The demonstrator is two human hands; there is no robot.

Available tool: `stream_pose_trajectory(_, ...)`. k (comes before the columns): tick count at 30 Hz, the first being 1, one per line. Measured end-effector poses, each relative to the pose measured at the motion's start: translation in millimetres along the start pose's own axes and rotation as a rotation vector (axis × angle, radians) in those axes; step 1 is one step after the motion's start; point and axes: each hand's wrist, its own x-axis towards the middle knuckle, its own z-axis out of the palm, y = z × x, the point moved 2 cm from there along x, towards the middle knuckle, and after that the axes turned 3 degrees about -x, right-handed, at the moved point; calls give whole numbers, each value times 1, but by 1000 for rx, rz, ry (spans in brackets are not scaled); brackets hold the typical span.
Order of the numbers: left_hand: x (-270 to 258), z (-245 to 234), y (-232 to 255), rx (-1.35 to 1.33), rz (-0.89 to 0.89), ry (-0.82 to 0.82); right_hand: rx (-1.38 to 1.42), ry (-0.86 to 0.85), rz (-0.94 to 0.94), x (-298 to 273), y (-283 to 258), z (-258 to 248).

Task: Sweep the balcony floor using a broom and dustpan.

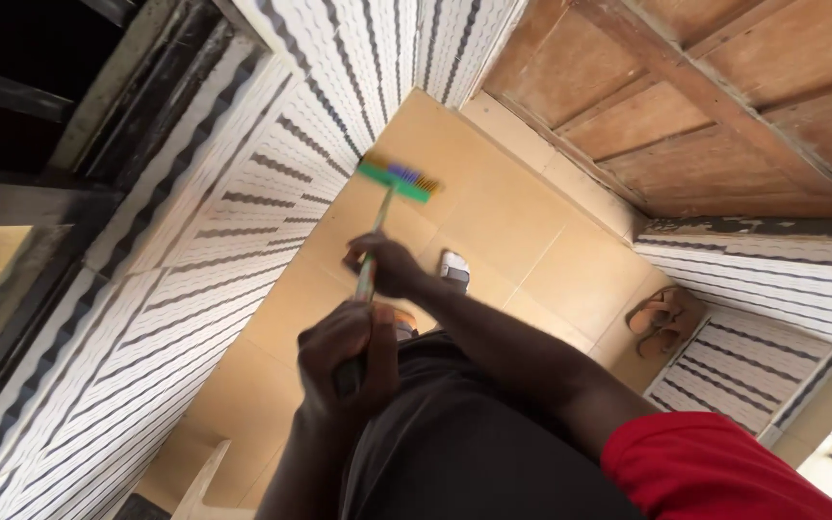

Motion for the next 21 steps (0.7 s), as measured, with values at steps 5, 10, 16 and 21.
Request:
stream_pose_trajectory(5, -6, 2, 35, 59, -82, -37, 27, -152, 97, -22, -67, -20)
stream_pose_trajectory(10, -2, 9, 78, -34, -12, -35, -71, 89, -262, -29, -109, -60)
stream_pose_trajectory(16, -2, 31, 60, -29, 15, 113, 25, 222, -362, 5, -68, -79)
stream_pose_trajectory(21, -12, 70, -5, -88, 65, -44, 78, -57, -420, 29, 8, -116)
